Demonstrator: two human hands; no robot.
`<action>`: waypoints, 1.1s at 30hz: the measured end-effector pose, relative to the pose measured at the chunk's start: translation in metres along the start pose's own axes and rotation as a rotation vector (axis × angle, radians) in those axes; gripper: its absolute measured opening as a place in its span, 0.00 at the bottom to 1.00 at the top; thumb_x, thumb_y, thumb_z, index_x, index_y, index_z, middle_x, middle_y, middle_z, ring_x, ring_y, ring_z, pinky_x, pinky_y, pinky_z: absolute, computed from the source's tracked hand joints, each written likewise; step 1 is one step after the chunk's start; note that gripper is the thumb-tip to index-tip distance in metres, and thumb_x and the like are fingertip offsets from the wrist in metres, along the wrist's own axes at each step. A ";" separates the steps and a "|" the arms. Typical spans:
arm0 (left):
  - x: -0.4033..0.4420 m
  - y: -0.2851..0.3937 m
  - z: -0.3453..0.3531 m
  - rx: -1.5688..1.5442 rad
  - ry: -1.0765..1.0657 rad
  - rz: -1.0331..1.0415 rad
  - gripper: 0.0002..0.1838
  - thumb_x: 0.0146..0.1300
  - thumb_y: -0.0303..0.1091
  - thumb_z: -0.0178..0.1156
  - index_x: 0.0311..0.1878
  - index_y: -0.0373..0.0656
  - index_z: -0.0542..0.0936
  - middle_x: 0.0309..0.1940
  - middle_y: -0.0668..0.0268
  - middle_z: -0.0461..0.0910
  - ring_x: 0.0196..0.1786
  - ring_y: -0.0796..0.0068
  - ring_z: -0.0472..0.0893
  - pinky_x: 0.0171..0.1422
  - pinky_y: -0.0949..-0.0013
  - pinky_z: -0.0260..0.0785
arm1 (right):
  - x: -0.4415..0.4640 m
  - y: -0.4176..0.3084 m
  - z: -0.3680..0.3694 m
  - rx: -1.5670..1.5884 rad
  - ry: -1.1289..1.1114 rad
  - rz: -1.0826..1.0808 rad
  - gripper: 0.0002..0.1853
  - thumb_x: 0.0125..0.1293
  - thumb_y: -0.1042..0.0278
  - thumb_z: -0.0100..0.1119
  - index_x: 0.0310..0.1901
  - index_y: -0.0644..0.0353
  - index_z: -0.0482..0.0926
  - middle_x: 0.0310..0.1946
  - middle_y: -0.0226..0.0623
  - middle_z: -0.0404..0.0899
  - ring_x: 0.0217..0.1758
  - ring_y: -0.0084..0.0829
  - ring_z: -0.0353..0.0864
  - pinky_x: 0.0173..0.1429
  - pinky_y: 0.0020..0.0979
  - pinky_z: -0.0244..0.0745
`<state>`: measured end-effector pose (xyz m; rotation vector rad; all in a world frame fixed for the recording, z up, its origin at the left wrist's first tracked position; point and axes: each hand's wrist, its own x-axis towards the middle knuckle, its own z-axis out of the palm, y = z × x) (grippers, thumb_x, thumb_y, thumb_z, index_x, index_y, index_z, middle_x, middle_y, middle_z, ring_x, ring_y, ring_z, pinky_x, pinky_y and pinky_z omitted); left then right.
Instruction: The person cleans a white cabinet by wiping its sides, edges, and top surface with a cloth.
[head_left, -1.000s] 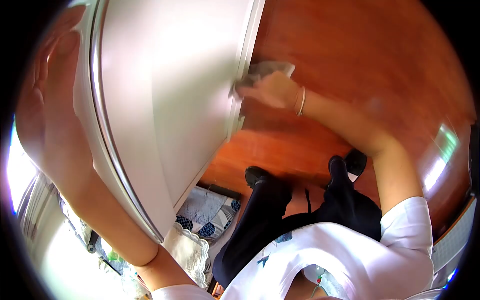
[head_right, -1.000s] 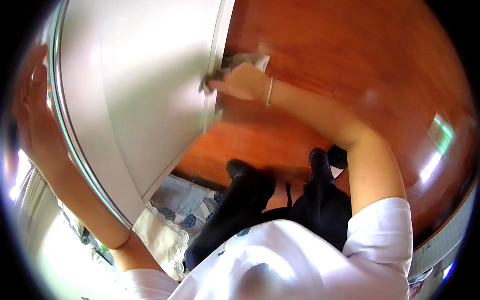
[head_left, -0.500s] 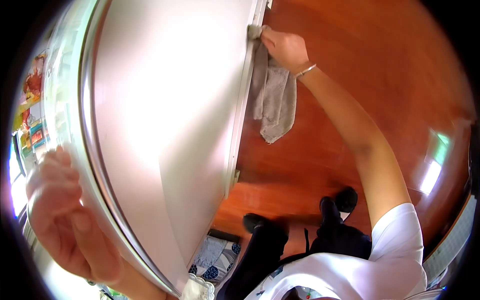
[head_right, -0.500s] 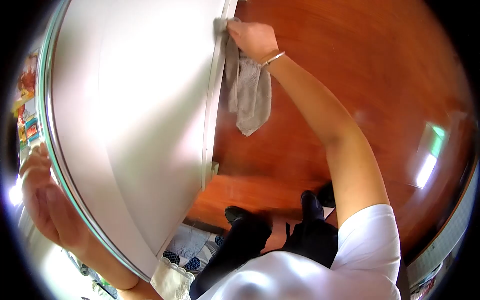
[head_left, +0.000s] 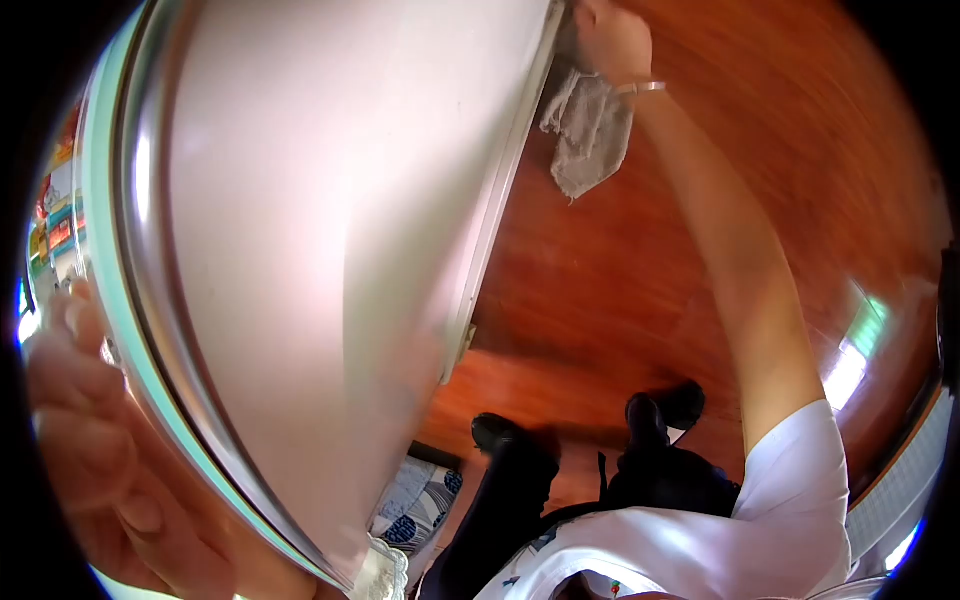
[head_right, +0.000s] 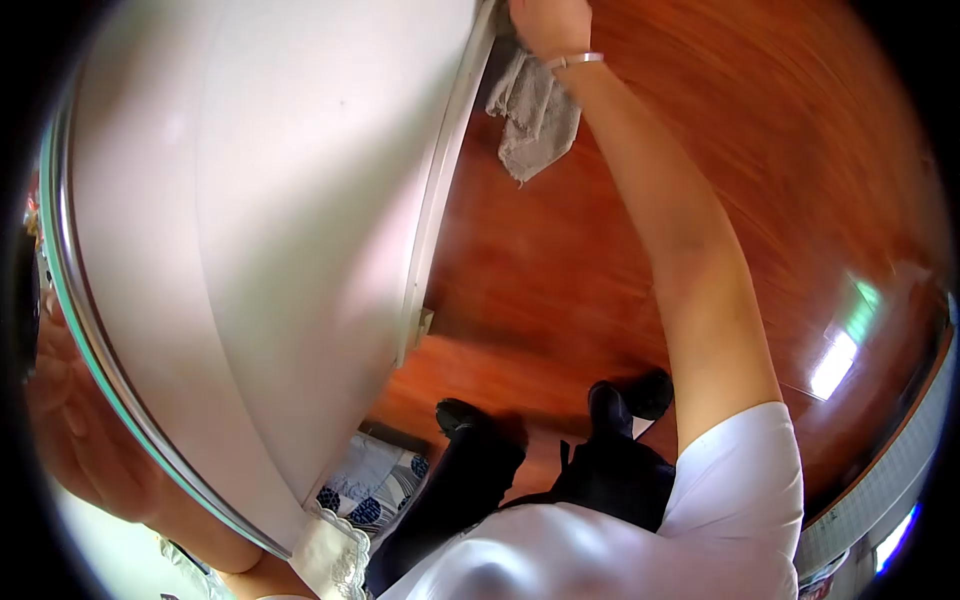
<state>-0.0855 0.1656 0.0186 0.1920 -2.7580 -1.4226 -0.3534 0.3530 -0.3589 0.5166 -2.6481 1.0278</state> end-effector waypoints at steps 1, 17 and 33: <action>0.001 -0.001 -0.003 -0.176 -0.010 -0.113 0.12 0.71 0.32 0.47 0.54 0.40 0.69 0.46 0.61 0.72 0.58 0.66 0.72 0.63 0.62 0.69 | -0.022 0.002 0.004 -0.002 -0.011 -0.049 0.08 0.64 0.61 0.53 0.36 0.54 0.78 0.26 0.47 0.78 0.28 0.51 0.78 0.34 0.45 0.73; 0.016 -0.014 -0.020 0.562 -0.123 0.502 0.15 0.71 0.26 0.42 0.54 0.39 0.75 0.55 0.59 0.75 0.65 0.63 0.70 0.70 0.61 0.60 | -0.179 -0.083 -0.149 1.731 -0.451 0.937 0.25 0.73 0.51 0.39 0.62 0.61 0.67 0.59 0.42 0.72 0.64 0.39 0.69 0.70 0.41 0.63; 0.025 -0.001 0.019 0.531 0.008 0.509 0.11 0.68 0.27 0.49 0.49 0.39 0.78 0.49 0.62 0.78 0.58 0.66 0.73 0.63 0.65 0.64 | -0.292 -0.124 -0.010 0.498 -1.354 -0.433 0.20 0.65 0.72 0.53 0.59 0.65 0.70 0.48 0.39 0.78 0.54 0.36 0.76 0.61 0.34 0.69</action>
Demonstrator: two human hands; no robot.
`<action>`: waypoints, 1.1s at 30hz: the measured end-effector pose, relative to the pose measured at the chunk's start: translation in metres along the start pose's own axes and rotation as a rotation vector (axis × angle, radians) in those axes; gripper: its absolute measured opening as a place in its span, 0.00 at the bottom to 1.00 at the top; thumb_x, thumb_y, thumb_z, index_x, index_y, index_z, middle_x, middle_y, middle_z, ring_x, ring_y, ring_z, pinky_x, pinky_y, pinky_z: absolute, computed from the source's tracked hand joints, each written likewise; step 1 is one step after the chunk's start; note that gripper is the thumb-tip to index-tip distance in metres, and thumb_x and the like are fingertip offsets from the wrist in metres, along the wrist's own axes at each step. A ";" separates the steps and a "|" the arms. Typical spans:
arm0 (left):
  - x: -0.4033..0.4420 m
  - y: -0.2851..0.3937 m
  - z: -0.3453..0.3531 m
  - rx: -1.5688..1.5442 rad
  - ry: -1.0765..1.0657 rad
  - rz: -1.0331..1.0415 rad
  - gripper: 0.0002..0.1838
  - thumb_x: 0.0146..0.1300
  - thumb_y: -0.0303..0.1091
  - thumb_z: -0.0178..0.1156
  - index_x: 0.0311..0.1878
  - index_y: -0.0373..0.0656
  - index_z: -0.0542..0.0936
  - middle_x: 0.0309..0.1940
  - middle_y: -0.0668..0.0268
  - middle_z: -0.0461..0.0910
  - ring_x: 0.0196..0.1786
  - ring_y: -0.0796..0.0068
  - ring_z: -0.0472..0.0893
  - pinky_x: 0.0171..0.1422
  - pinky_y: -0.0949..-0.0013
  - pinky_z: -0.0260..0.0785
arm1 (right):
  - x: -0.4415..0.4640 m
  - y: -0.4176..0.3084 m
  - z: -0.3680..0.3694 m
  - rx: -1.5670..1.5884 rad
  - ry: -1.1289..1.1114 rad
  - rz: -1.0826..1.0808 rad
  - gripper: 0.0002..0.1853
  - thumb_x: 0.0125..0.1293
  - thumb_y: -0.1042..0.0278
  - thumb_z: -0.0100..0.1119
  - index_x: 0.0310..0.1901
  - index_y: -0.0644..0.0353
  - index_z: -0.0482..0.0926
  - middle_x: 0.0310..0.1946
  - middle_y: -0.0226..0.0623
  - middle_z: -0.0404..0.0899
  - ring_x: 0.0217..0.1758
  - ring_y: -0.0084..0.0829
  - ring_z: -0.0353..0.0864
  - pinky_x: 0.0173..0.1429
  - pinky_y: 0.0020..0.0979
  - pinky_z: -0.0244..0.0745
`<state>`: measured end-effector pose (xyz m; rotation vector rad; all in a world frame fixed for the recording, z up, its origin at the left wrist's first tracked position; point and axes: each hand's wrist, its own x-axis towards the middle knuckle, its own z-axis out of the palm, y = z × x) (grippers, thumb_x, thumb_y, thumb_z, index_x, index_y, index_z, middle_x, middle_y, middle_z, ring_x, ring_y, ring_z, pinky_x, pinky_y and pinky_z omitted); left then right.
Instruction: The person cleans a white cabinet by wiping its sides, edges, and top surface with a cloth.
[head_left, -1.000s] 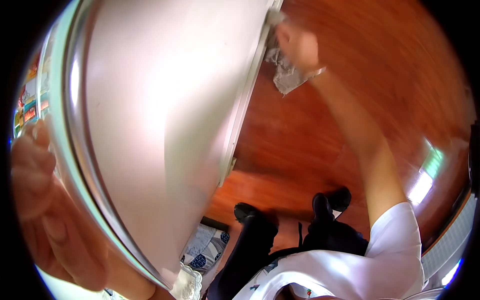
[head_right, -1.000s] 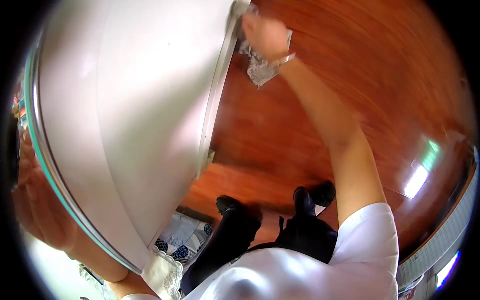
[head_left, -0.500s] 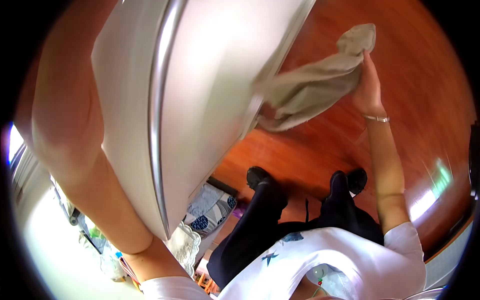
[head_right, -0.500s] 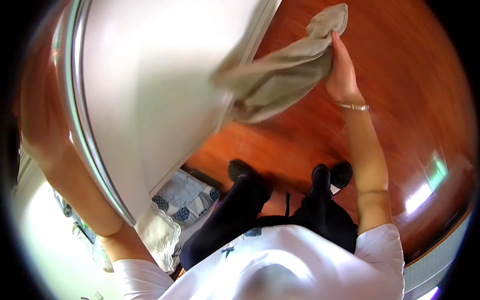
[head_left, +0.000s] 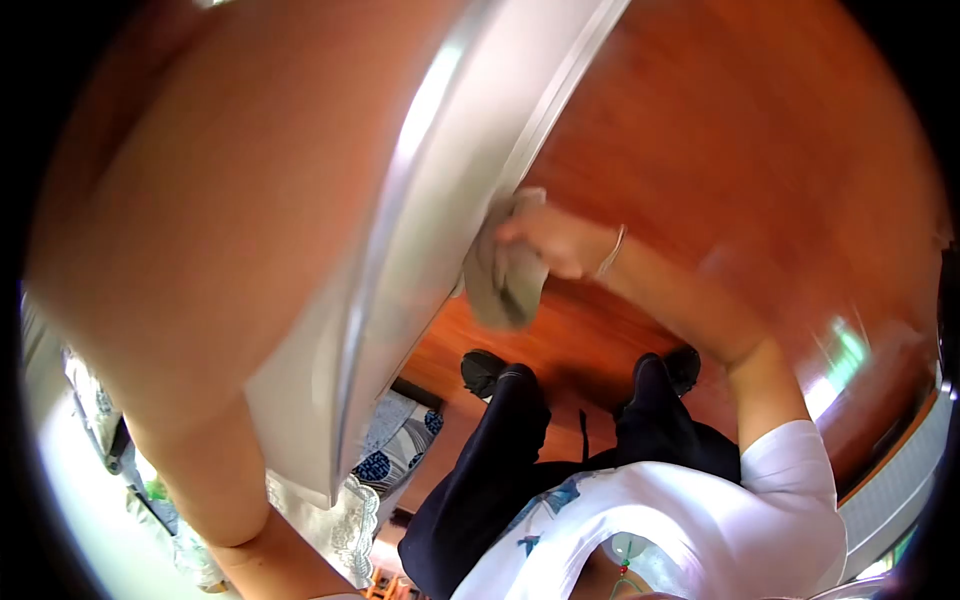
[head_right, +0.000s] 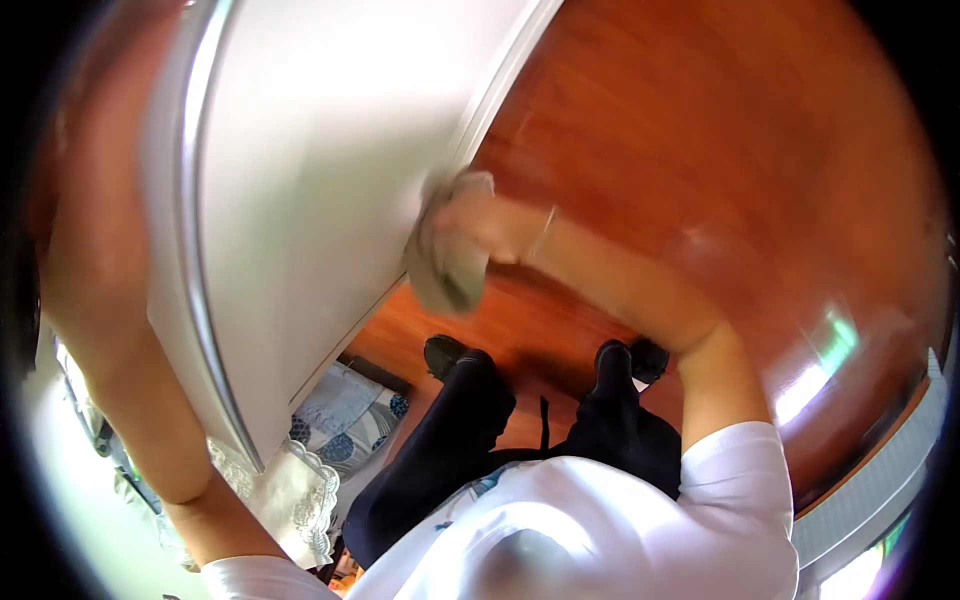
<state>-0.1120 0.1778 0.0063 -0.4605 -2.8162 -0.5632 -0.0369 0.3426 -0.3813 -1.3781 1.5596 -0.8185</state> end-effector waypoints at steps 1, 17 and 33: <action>0.001 0.005 0.001 -0.008 0.015 -0.006 0.11 0.67 0.27 0.50 0.49 0.39 0.78 0.49 0.62 0.78 0.57 0.66 0.74 0.62 0.65 0.64 | -0.003 -0.002 -0.043 0.025 0.148 -0.107 0.16 0.62 0.75 0.52 0.52 0.64 0.74 0.44 0.41 0.79 0.50 0.35 0.77 0.54 0.36 0.73; -0.020 0.013 0.010 -0.164 0.269 0.060 0.02 0.58 0.26 0.60 0.34 0.44 0.81 0.40 0.68 0.77 0.45 0.65 0.74 0.42 0.66 0.67 | -0.059 -0.065 -0.157 0.671 0.354 0.510 0.16 0.62 0.67 0.50 0.50 0.63 0.72 0.40 0.37 0.77 0.43 0.30 0.76 0.47 0.30 0.73; -0.011 0.031 0.007 0.166 0.034 -0.196 0.19 0.64 0.31 0.54 0.57 0.35 0.73 0.53 0.54 0.75 0.60 0.55 0.71 0.65 0.56 0.62 | -0.004 -0.032 -0.130 -0.515 0.489 0.388 0.23 0.62 0.72 0.53 0.57 0.73 0.64 0.49 0.63 0.68 0.57 0.54 0.67 0.51 0.39 0.73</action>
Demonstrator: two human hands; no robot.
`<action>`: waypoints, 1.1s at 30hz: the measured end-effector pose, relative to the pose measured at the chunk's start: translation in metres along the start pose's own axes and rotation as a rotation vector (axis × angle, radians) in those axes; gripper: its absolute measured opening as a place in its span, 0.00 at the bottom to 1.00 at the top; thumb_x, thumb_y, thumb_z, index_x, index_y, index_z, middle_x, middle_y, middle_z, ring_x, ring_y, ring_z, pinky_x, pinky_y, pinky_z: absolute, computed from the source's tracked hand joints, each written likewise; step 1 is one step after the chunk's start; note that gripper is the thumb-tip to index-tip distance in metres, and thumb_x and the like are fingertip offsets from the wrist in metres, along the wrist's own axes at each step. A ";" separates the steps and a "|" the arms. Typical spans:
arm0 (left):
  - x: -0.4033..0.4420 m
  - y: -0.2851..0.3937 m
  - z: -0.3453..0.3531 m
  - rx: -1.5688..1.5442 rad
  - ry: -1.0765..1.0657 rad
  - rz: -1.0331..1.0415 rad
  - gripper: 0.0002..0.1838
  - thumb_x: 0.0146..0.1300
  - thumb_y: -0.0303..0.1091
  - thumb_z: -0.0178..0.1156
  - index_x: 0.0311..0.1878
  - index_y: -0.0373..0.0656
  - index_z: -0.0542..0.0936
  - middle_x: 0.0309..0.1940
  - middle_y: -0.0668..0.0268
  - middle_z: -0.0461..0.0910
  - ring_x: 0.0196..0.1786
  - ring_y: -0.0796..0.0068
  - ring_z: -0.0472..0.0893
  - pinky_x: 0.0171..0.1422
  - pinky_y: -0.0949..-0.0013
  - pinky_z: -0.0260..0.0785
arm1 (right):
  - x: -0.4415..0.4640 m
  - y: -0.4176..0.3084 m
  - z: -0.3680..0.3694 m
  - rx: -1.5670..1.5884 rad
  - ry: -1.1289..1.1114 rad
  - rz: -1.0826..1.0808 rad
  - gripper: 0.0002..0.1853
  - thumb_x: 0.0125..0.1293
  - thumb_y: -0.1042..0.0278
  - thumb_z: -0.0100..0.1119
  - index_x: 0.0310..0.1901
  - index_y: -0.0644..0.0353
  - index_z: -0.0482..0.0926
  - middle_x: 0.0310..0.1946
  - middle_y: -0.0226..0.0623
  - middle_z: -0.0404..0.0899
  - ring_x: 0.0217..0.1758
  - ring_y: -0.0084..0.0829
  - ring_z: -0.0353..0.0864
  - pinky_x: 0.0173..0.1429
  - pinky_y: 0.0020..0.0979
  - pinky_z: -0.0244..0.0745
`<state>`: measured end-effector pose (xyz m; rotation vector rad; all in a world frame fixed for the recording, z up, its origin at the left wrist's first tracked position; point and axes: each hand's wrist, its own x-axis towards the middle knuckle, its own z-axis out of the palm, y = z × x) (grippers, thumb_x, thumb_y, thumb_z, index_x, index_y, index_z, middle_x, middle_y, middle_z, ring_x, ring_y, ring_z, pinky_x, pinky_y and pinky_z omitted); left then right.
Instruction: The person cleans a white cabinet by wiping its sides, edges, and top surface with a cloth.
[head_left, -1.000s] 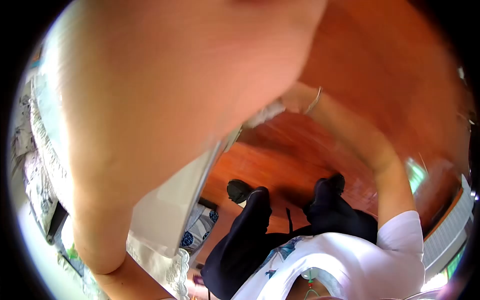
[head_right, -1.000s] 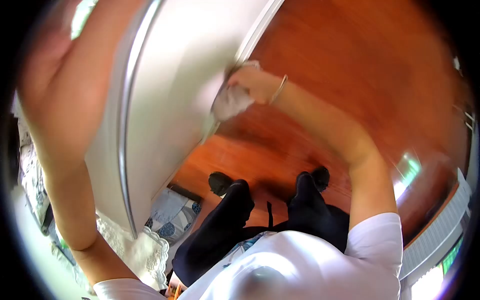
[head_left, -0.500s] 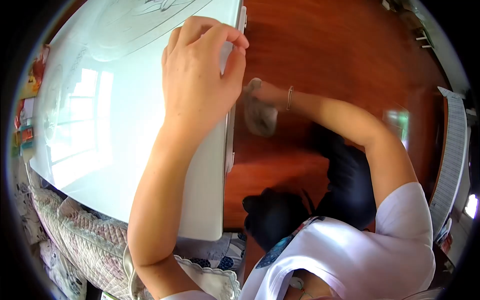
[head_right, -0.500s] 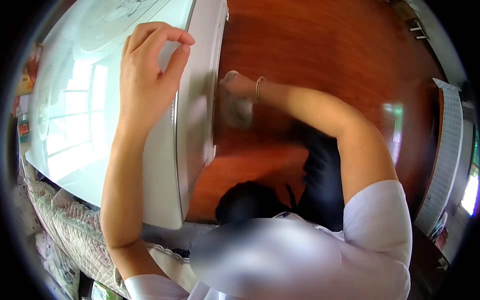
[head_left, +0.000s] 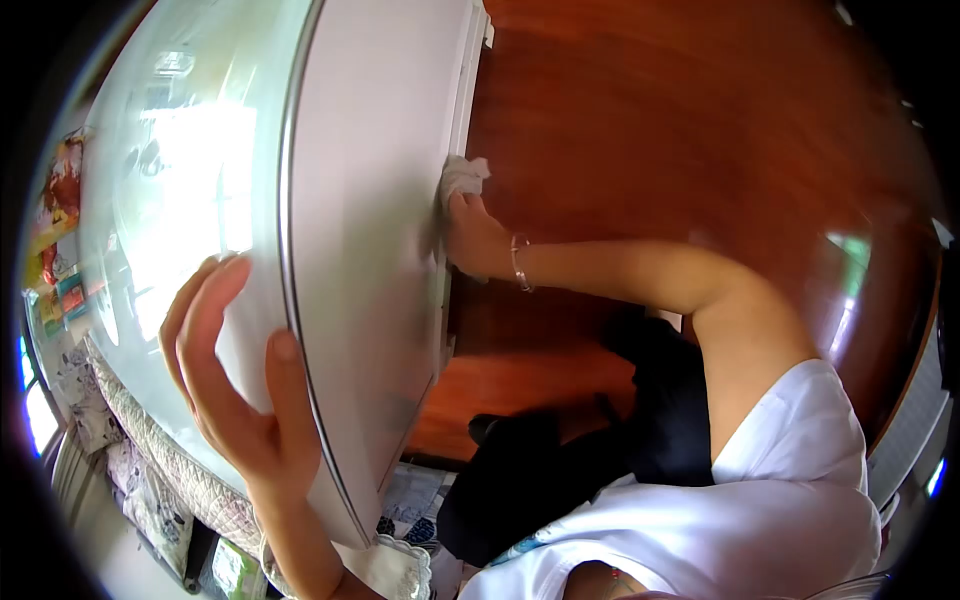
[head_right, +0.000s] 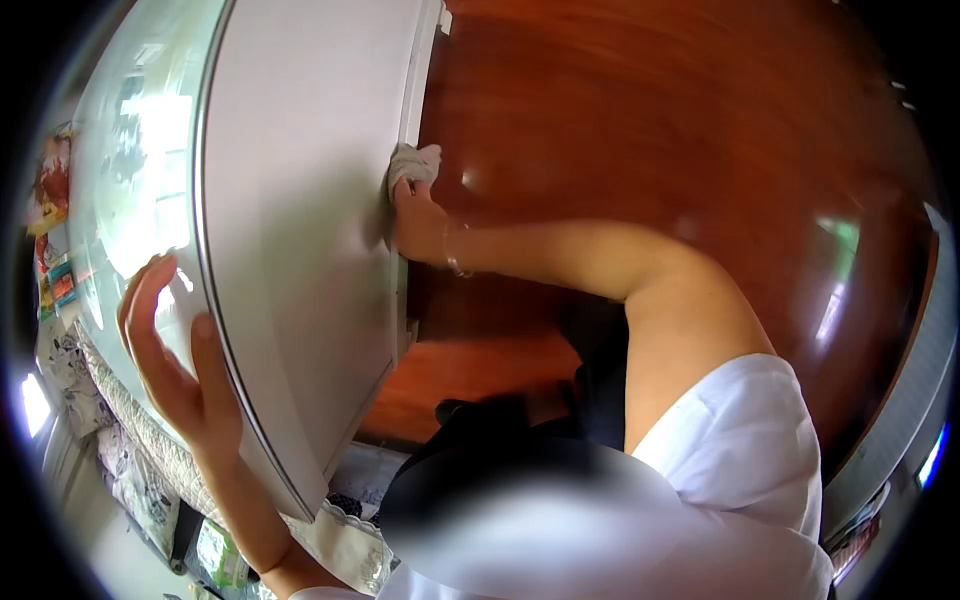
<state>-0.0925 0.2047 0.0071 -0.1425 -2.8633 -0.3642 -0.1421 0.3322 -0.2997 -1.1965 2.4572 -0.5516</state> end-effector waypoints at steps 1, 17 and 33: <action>0.003 0.003 0.001 0.083 -0.013 -0.024 0.22 0.64 0.34 0.54 0.59 0.34 0.71 0.54 0.53 0.74 0.61 0.53 0.70 0.65 0.54 0.61 | 0.006 0.003 -0.009 -0.127 -0.105 -0.013 0.25 0.60 0.74 0.53 0.58 0.74 0.62 0.48 0.64 0.68 0.59 0.53 0.66 0.50 0.38 0.74; 0.028 0.021 0.013 0.276 -0.048 -0.421 0.38 0.67 0.59 0.45 0.66 0.33 0.59 0.62 0.50 0.62 0.69 0.53 0.61 0.72 0.45 0.52 | 0.161 0.209 -0.109 0.479 0.505 0.509 0.33 0.58 0.75 0.52 0.67 0.57 0.59 0.60 0.56 0.60 0.48 0.54 0.78 0.50 0.43 0.78; 0.104 0.025 0.042 0.337 0.048 -0.572 0.45 0.64 0.67 0.46 0.67 0.34 0.60 0.64 0.54 0.62 0.69 0.58 0.61 0.71 0.49 0.51 | 0.117 0.151 -0.074 0.684 0.762 0.402 0.26 0.57 0.78 0.51 0.60 0.54 0.70 0.63 0.55 0.63 0.54 0.59 0.73 0.53 0.48 0.76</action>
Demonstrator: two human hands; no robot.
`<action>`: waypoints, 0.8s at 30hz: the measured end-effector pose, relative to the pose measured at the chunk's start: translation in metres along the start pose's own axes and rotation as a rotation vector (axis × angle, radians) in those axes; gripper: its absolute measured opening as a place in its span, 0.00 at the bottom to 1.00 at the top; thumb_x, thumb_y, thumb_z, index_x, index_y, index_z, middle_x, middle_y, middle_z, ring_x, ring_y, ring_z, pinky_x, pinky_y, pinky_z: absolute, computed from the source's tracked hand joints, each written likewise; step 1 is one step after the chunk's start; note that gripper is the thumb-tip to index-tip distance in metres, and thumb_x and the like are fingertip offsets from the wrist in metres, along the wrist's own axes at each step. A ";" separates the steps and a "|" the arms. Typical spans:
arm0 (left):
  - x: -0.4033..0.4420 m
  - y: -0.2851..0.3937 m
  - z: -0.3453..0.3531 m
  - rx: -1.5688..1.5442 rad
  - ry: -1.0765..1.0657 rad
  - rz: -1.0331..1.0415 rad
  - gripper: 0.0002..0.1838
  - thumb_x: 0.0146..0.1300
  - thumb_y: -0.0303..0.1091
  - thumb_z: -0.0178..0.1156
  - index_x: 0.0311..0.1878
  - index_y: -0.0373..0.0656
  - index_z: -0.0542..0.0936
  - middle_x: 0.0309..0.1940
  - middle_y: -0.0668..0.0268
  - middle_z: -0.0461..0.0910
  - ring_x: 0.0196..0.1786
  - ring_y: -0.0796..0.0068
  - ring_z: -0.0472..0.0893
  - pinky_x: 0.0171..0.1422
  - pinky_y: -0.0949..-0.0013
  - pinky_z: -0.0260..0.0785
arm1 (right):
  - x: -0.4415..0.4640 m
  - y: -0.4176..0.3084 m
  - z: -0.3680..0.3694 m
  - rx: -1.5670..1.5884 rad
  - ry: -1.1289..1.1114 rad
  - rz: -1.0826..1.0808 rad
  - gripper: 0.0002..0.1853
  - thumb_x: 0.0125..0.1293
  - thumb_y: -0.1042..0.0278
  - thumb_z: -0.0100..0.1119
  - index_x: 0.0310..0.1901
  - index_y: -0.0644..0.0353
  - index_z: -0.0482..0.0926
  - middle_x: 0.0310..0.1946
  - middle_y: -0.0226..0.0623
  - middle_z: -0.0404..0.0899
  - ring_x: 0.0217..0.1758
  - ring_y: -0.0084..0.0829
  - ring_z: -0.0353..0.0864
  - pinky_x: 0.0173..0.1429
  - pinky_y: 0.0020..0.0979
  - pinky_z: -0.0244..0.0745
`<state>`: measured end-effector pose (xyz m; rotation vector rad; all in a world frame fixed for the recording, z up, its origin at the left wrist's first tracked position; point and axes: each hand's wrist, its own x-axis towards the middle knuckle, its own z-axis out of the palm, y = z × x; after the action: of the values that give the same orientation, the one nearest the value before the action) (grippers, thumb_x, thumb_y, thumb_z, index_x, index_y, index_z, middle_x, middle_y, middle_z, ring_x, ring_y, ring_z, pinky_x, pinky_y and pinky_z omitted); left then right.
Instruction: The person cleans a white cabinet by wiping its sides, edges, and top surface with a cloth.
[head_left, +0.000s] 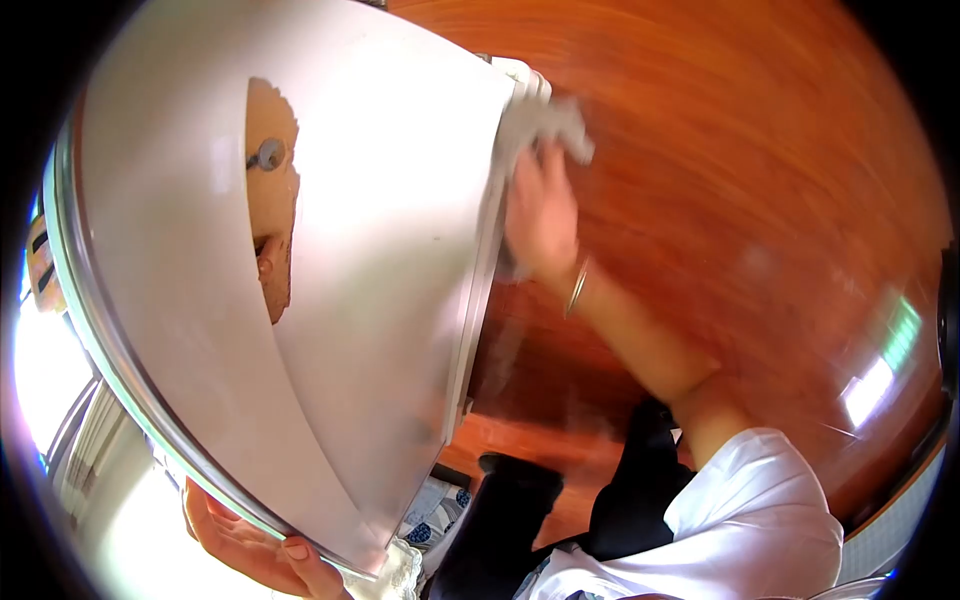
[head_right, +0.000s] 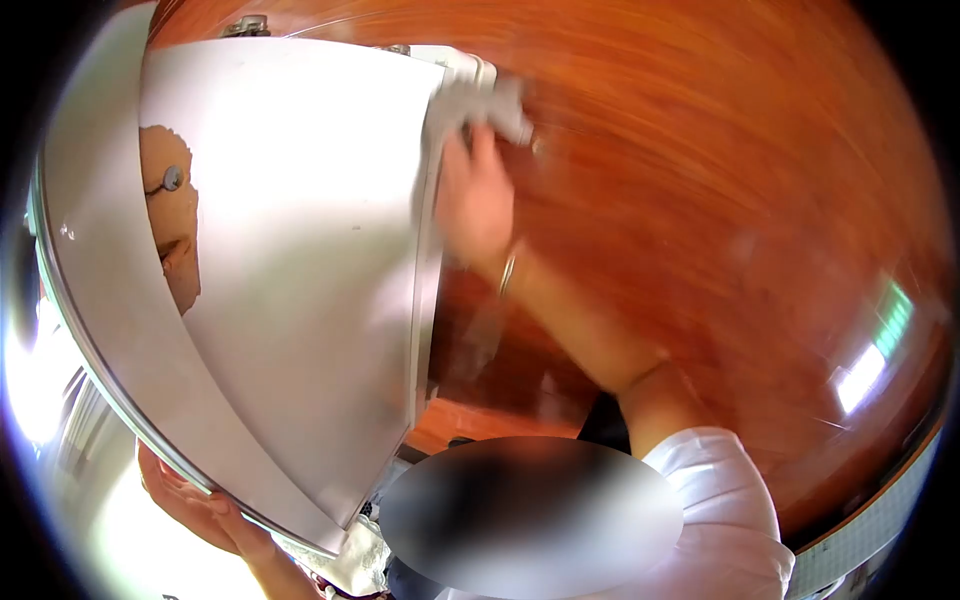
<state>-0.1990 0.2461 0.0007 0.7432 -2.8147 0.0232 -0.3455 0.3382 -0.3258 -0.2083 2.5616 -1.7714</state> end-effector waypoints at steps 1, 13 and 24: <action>0.000 -0.003 0.000 -0.028 -0.003 0.024 0.45 0.63 0.68 0.46 0.66 0.34 0.60 0.64 0.54 0.62 0.69 0.58 0.61 0.72 0.49 0.50 | 0.034 0.012 -0.001 -0.070 0.021 -0.060 0.25 0.56 0.78 0.50 0.58 0.56 0.70 0.63 0.54 0.63 0.53 0.56 0.74 0.53 0.45 0.76; 0.005 -0.006 0.002 -0.073 -0.009 0.186 0.33 0.66 0.56 0.51 0.63 0.37 0.65 0.63 0.53 0.67 0.70 0.56 0.63 0.72 0.47 0.53 | 0.130 0.027 -0.053 -0.220 -0.510 -0.421 0.23 0.60 0.76 0.45 0.57 0.49 0.75 0.55 0.38 0.74 0.52 0.44 0.77 0.52 0.41 0.76; 0.008 -0.007 0.002 -0.095 0.004 0.266 0.31 0.67 0.50 0.52 0.62 0.33 0.66 0.62 0.52 0.68 0.68 0.57 0.65 0.71 0.49 0.54 | 0.116 0.032 -0.093 0.091 -0.446 -0.255 0.22 0.63 0.71 0.41 0.59 0.52 0.74 0.61 0.39 0.70 0.64 0.42 0.68 0.67 0.41 0.62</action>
<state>-0.2027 0.2361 -0.0002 0.3451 -2.8667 -0.0640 -0.4719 0.4219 -0.3160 -0.8546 2.2083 -1.6682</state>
